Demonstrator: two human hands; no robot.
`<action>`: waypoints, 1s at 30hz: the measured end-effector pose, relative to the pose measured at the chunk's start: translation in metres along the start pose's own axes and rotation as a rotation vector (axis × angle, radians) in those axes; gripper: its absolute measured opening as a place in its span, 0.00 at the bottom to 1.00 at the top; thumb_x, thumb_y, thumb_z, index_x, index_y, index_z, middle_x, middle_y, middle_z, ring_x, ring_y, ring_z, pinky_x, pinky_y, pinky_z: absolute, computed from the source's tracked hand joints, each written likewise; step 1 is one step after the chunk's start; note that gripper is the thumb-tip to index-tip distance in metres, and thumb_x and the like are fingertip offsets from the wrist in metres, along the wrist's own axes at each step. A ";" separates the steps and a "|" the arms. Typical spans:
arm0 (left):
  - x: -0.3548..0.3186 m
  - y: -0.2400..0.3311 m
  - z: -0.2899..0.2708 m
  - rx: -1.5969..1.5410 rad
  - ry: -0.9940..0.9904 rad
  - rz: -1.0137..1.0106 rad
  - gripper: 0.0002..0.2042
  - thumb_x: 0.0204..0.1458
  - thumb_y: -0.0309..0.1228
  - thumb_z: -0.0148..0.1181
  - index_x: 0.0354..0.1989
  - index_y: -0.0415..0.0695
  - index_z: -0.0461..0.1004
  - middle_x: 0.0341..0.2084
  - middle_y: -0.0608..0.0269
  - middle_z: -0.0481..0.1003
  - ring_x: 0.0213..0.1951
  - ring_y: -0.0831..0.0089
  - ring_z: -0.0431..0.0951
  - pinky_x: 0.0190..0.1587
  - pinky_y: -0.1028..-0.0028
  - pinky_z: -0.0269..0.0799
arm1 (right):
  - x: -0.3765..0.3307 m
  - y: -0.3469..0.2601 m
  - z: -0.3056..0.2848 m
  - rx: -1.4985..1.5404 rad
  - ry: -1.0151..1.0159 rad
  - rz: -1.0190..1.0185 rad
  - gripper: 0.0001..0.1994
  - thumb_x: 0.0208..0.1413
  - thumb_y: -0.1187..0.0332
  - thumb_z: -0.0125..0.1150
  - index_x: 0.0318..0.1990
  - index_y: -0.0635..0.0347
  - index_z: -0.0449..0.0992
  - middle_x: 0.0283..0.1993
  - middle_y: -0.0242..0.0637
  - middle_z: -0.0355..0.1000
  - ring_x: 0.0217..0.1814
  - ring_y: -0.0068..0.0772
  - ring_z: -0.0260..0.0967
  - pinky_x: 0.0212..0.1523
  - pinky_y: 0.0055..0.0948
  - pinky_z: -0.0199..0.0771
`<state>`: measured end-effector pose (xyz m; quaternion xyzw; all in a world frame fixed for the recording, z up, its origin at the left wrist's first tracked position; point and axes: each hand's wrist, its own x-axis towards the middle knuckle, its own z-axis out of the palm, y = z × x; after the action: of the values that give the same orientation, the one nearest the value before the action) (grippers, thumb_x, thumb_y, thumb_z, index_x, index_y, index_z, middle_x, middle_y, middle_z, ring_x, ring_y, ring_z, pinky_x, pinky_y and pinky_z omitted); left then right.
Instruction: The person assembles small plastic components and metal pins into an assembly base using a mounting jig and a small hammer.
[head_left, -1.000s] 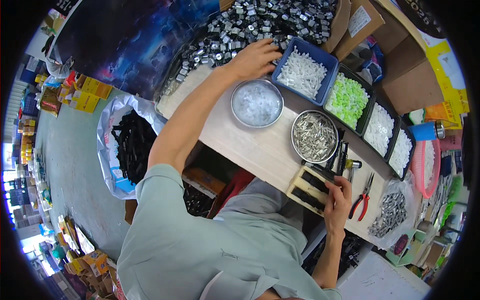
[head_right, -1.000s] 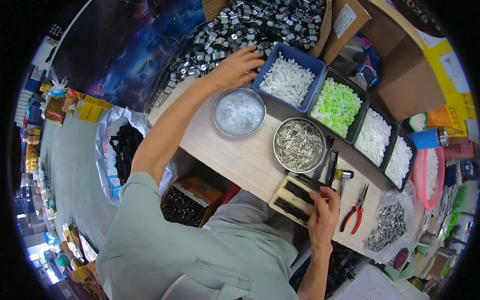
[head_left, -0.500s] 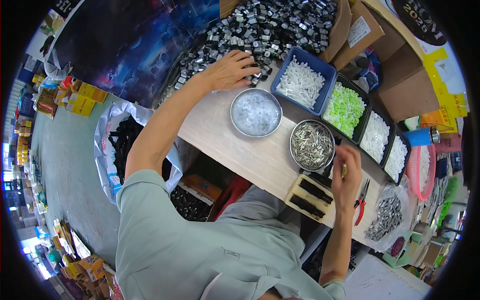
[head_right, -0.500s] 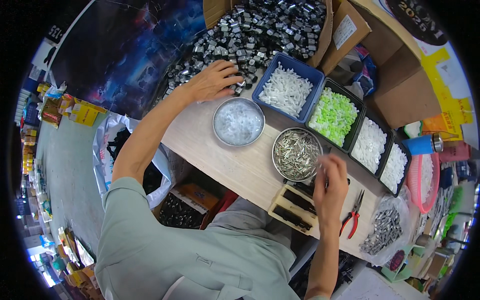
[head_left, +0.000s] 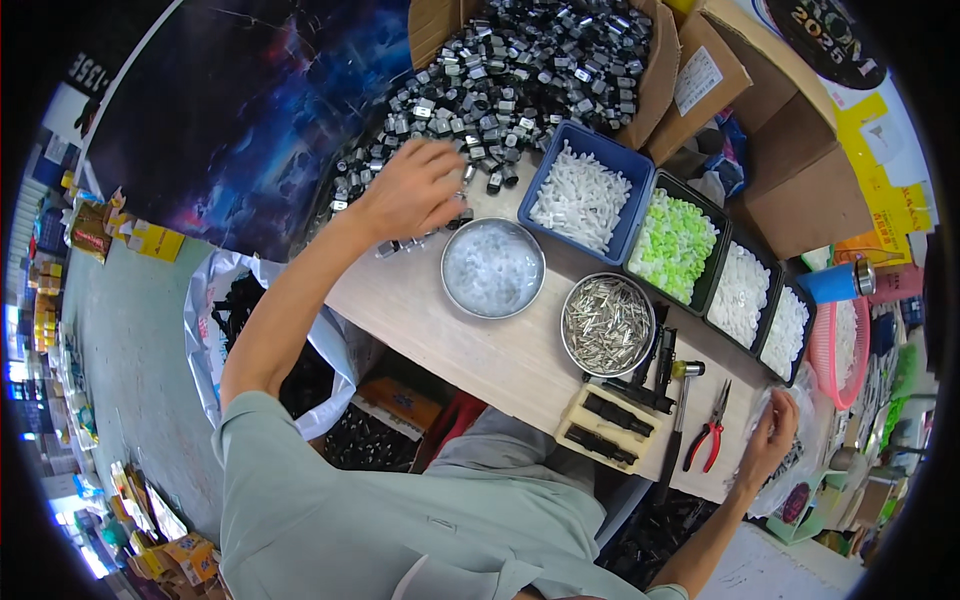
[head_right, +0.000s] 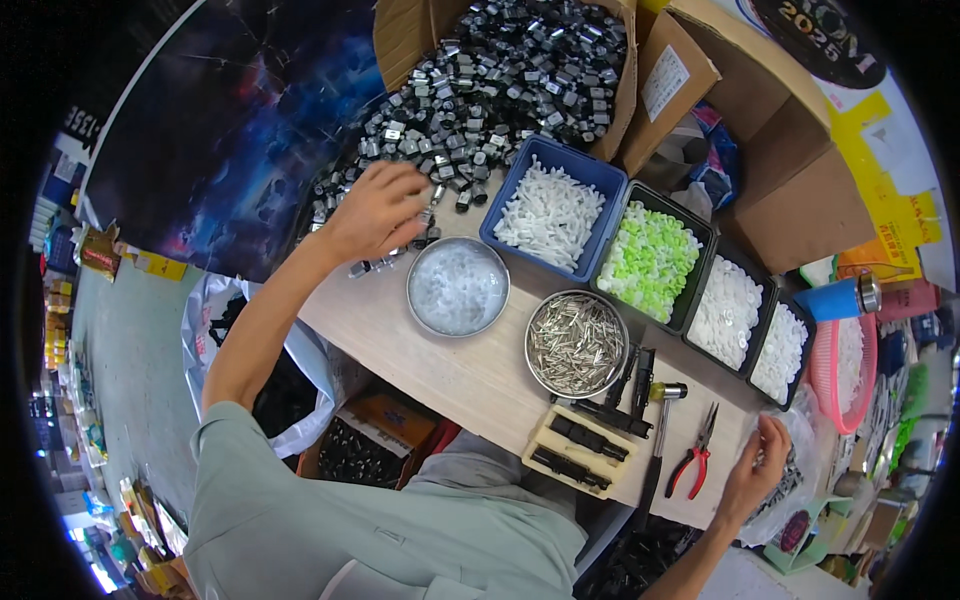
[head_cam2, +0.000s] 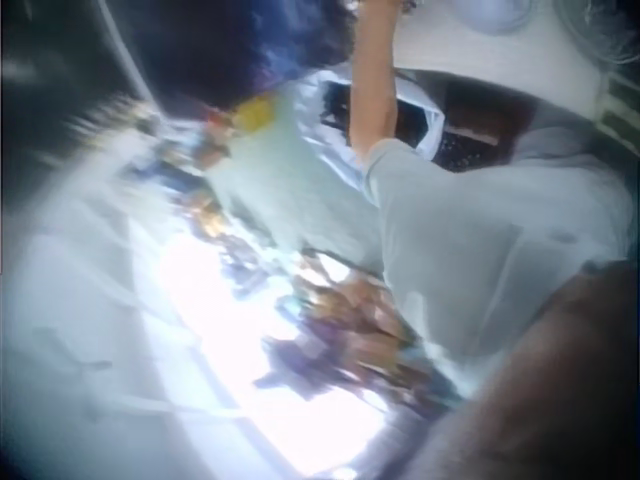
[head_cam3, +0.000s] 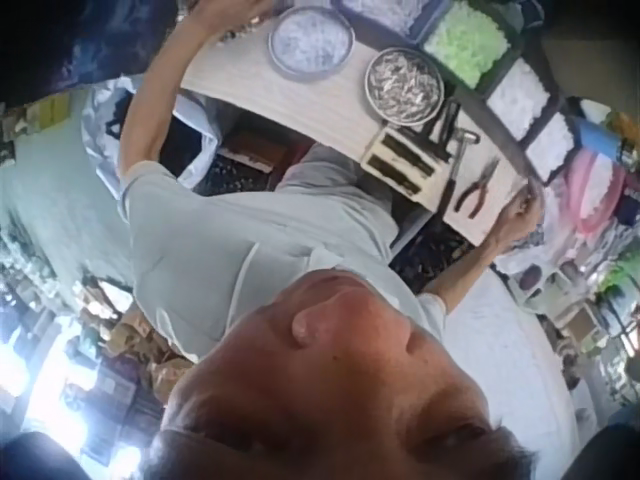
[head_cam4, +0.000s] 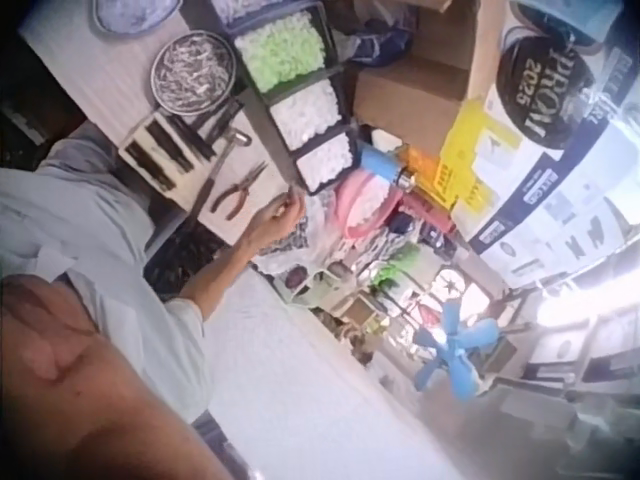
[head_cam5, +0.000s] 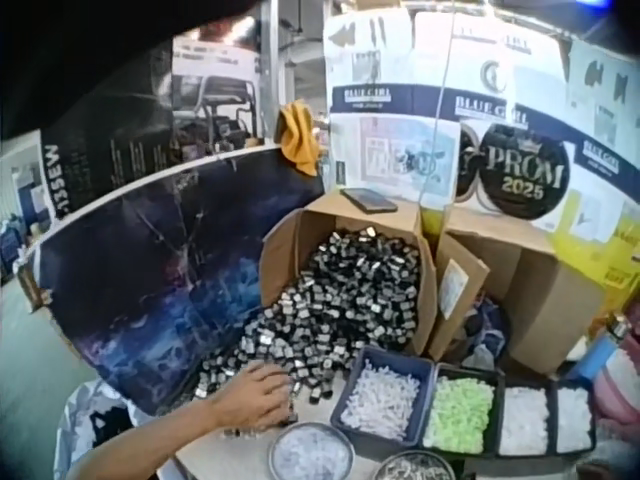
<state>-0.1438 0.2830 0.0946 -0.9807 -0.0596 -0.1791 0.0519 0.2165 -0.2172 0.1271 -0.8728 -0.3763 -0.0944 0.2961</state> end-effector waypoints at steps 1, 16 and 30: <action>0.018 -0.004 0.005 -0.025 0.087 -0.030 0.12 0.51 0.33 0.64 0.42 0.42 0.75 0.50 0.57 0.73 0.59 0.58 0.68 0.62 0.58 0.63 | 0.002 0.008 0.002 -0.002 -0.003 0.005 0.09 0.64 0.78 0.53 0.49 0.66 0.76 0.51 0.39 0.72 0.52 0.30 0.71 0.53 0.25 0.69; 0.172 -0.051 0.076 0.135 -0.109 0.116 0.39 0.32 0.39 0.74 0.61 0.60 0.68 0.69 0.56 0.57 0.72 0.52 0.52 0.72 0.42 0.41 | 0.071 0.083 0.036 -0.136 0.078 0.075 0.19 0.60 0.74 0.58 0.59 0.66 0.71 0.51 0.43 0.71 0.44 0.34 0.68 0.43 0.29 0.70; 0.130 -0.035 0.060 0.314 -0.222 -0.055 0.14 0.49 0.44 0.65 0.44 0.59 0.81 0.60 0.64 0.67 0.67 0.57 0.58 0.67 0.32 0.44 | 0.106 0.145 0.050 -0.269 -0.003 0.166 0.19 0.66 0.63 0.52 0.58 0.68 0.72 0.51 0.53 0.74 0.50 0.46 0.72 0.53 0.37 0.70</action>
<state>-0.0069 0.3373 0.0885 -0.9722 -0.1191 -0.0598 0.1923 0.3906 -0.2026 0.0629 -0.9328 -0.2874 -0.1176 0.1829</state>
